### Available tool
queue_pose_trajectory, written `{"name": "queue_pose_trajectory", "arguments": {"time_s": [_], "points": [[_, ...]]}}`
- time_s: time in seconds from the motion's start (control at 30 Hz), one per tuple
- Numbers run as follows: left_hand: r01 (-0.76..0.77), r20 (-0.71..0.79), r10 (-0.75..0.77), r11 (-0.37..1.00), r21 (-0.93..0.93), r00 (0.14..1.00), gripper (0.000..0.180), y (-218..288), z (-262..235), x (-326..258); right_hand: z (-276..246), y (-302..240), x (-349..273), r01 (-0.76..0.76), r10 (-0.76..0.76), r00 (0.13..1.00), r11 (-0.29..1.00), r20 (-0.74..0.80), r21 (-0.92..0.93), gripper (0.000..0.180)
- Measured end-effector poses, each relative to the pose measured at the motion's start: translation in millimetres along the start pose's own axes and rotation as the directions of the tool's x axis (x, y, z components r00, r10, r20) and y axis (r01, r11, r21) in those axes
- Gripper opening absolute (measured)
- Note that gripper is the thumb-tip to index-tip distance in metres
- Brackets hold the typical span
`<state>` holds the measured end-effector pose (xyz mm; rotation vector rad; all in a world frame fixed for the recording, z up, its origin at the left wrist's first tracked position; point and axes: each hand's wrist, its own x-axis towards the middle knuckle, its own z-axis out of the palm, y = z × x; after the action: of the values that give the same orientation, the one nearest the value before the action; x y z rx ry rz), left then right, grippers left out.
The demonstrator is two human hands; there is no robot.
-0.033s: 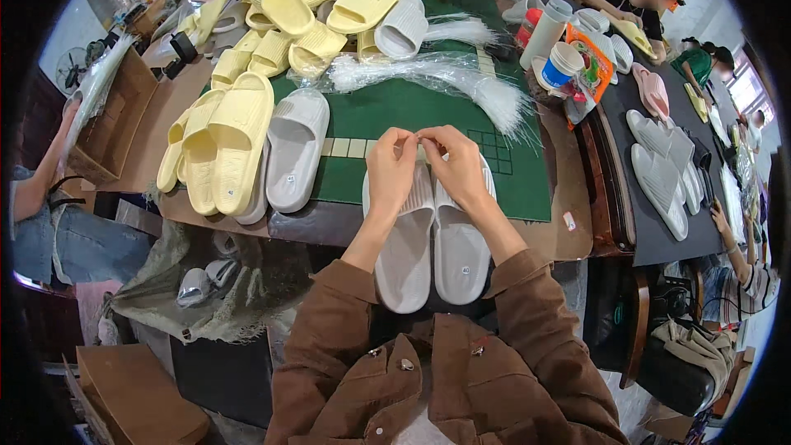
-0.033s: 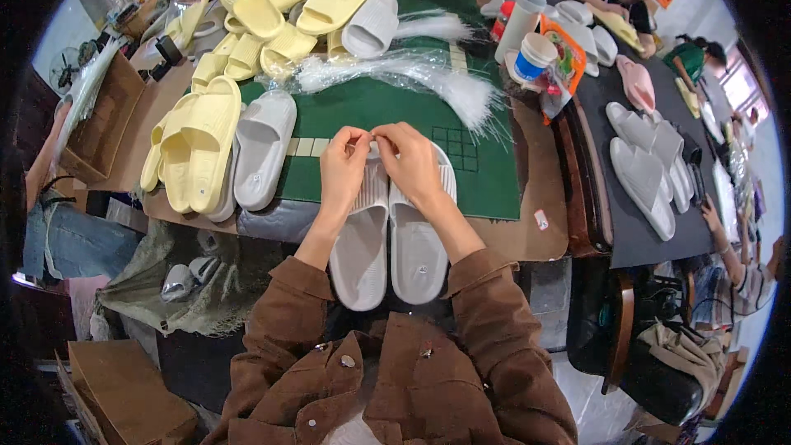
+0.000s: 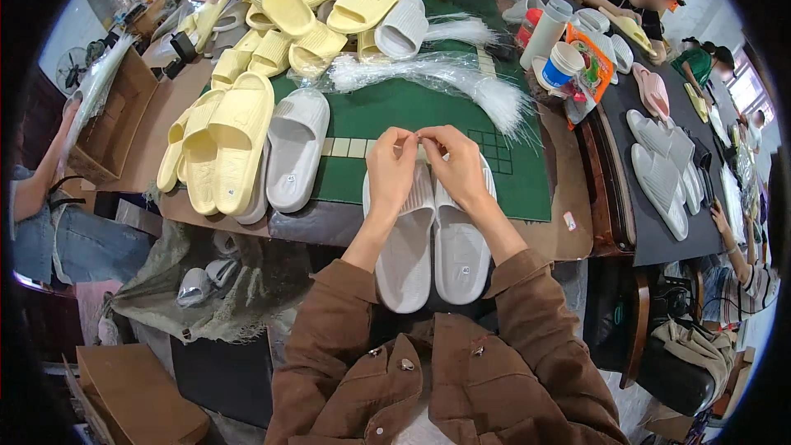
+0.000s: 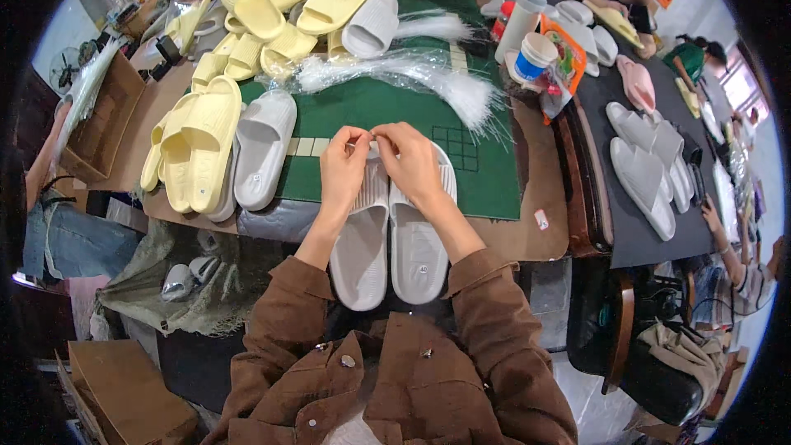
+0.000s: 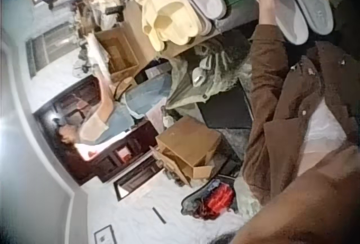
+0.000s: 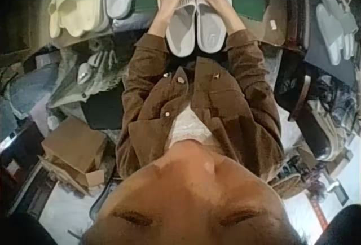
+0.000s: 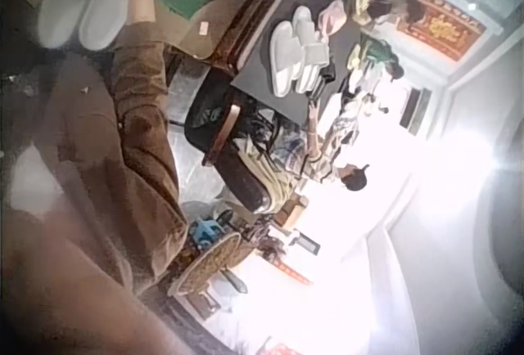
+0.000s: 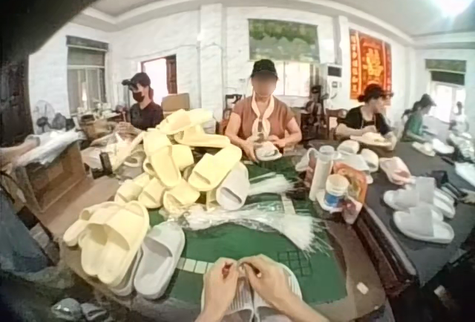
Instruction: The person inserts small white tags into the footbeds of white and yellow plastic slippers. They handle the slippers one at a time, place the tags, and set the finished pairs aside on the table.
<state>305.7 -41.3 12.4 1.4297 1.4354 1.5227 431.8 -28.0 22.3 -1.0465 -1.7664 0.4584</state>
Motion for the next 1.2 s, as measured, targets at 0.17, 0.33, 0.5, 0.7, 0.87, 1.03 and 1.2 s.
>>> {"name": "queue_pose_trajectory", "arguments": {"time_s": [0.17,0.33,0.5,0.7,0.87,1.03,1.2], "points": [[0.044,-0.008,-0.044,0.999,-0.016,0.999,0.013,2.0,-1.0,0.0,-0.1,-3.1,0.1,-0.033,0.033,0.999,0.999,-0.01,0.023,0.015],[0.0,0.03,0.0,1.0,0.001,1.0,0.013,4.9,0.6,-1.3,-0.2,0.0,0.3,-0.032,0.032,0.999,0.999,0.007,-0.017,0.014],[-0.026,0.056,0.023,0.998,0.049,0.998,0.013,2.6,-0.4,-0.4,-0.7,1.2,-0.1,0.024,-0.024,1.0,0.999,0.001,-0.037,0.014],[0.042,0.086,-0.042,0.999,0.007,0.995,0.013,7.5,-3.4,-2.2,-2.0,-0.2,-1.2,0.048,-0.046,0.999,0.995,0.021,-0.091,0.014],[0.032,0.082,-0.034,0.999,0.024,0.996,0.014,6.3,-0.9,-1.7,-2.5,-0.3,-0.7,0.01,-0.009,1.0,0.998,0.013,-0.069,0.013],[0.002,0.072,-0.006,0.999,0.05,0.997,0.014,2.8,-0.2,-2.9,-0.4,2.7,-2.3,-0.038,0.038,0.999,0.999,0.011,-0.034,0.012],[-0.014,0.045,0.013,1.0,0.02,0.999,0.013,2.0,-1.3,-2.5,1.4,0.8,-2.9,-0.019,0.02,1.0,0.999,0.015,-0.032,0.012]]}}
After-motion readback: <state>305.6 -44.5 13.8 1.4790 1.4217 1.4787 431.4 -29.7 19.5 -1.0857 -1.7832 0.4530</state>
